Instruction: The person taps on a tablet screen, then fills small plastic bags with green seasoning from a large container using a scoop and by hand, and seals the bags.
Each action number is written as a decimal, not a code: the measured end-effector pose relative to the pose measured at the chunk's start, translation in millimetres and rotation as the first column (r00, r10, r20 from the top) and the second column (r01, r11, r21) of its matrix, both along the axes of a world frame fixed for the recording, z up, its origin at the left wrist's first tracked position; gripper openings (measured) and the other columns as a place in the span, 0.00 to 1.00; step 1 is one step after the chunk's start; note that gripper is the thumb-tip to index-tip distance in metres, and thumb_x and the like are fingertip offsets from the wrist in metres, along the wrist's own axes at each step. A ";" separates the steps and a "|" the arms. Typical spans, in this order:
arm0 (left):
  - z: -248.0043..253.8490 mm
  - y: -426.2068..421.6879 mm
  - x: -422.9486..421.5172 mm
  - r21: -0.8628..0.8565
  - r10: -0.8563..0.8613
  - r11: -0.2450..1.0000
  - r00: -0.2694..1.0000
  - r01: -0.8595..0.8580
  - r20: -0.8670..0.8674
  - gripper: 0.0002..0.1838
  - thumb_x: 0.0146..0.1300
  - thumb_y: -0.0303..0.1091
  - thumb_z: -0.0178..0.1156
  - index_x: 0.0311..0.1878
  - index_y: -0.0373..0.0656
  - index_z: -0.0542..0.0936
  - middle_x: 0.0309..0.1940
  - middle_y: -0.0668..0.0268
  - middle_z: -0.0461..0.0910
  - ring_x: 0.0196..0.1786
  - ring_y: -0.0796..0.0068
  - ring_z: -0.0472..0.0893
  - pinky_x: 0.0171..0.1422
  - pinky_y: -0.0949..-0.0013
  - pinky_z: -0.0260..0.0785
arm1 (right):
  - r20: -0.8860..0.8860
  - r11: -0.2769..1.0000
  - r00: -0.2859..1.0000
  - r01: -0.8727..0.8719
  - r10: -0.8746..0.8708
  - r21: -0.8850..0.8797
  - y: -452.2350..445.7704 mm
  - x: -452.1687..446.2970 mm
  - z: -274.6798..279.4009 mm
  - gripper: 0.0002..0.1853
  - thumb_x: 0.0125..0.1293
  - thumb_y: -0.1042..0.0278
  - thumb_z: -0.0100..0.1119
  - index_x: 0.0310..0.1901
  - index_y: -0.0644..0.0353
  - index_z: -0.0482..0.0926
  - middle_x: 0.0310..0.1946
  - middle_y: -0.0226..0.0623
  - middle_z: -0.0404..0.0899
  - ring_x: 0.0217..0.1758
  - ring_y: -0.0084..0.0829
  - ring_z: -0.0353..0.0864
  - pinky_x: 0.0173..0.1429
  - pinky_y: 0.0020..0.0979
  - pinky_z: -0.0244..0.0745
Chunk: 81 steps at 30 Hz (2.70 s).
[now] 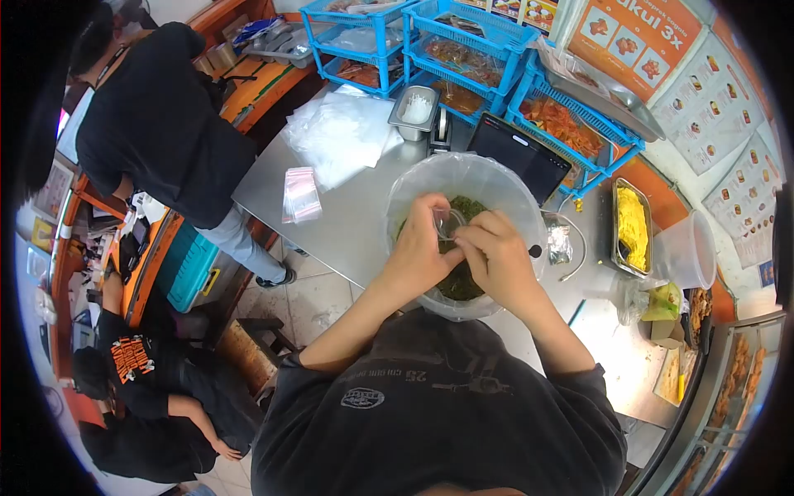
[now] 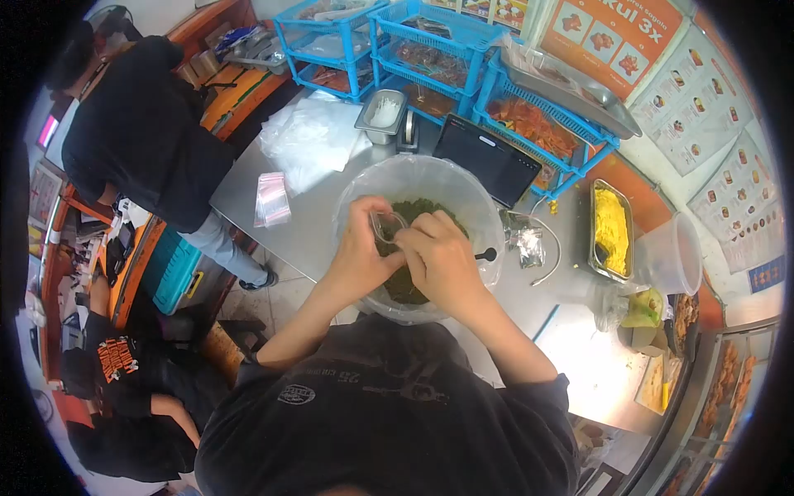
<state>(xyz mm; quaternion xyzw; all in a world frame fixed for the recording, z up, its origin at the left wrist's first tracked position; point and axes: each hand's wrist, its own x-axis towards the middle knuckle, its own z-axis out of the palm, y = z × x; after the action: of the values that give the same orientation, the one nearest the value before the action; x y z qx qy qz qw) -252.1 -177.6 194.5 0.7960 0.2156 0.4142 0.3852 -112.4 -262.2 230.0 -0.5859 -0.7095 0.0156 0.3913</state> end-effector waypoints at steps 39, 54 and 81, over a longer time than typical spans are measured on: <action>14.3 -10.1 2.5 -0.198 -0.049 0.977 0.986 0.081 0.160 0.04 0.63 0.21 0.61 0.37 0.35 0.84 0.33 0.63 0.84 0.36 0.78 0.80 0.42 0.75 0.71 | -0.183 0.979 0.969 0.186 -0.168 0.089 -6.8 -5.7 5.1 0.04 0.49 0.80 0.63 0.27 0.61 0.78 0.25 0.39 0.78 0.30 0.40 0.76 0.42 0.34 0.68; -1.8 46.7 4.5 -0.148 0.211 0.974 0.936 -0.175 0.283 0.06 0.65 0.25 0.59 0.42 0.35 0.81 0.37 0.62 0.84 0.44 0.71 0.82 0.51 0.67 0.73 | -0.579 0.984 0.796 0.121 -0.177 -0.135 -26.7 30.1 -5.3 0.03 0.59 0.79 0.63 0.35 0.63 0.79 0.30 0.29 0.77 0.34 0.19 0.75 0.39 0.21 0.68; 26.4 66.5 -12.7 -0.115 0.322 0.945 0.800 -0.307 0.506 0.09 0.49 0.33 0.73 0.24 0.48 0.80 0.55 0.61 0.72 0.64 0.56 0.66 0.70 0.56 0.53 | -0.446 0.997 0.891 0.077 -0.082 -0.028 -18.5 28.4 2.5 0.14 0.73 0.65 0.50 0.43 0.71 0.76 0.50 0.48 0.80 0.66 0.35 0.70 0.64 0.38 0.65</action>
<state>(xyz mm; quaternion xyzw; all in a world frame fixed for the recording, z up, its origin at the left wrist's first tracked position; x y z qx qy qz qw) -264.8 -111.1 220.9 0.6024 0.2385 0.6683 0.3655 -84.0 -280.7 232.5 -0.5970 -0.5762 0.1369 0.5412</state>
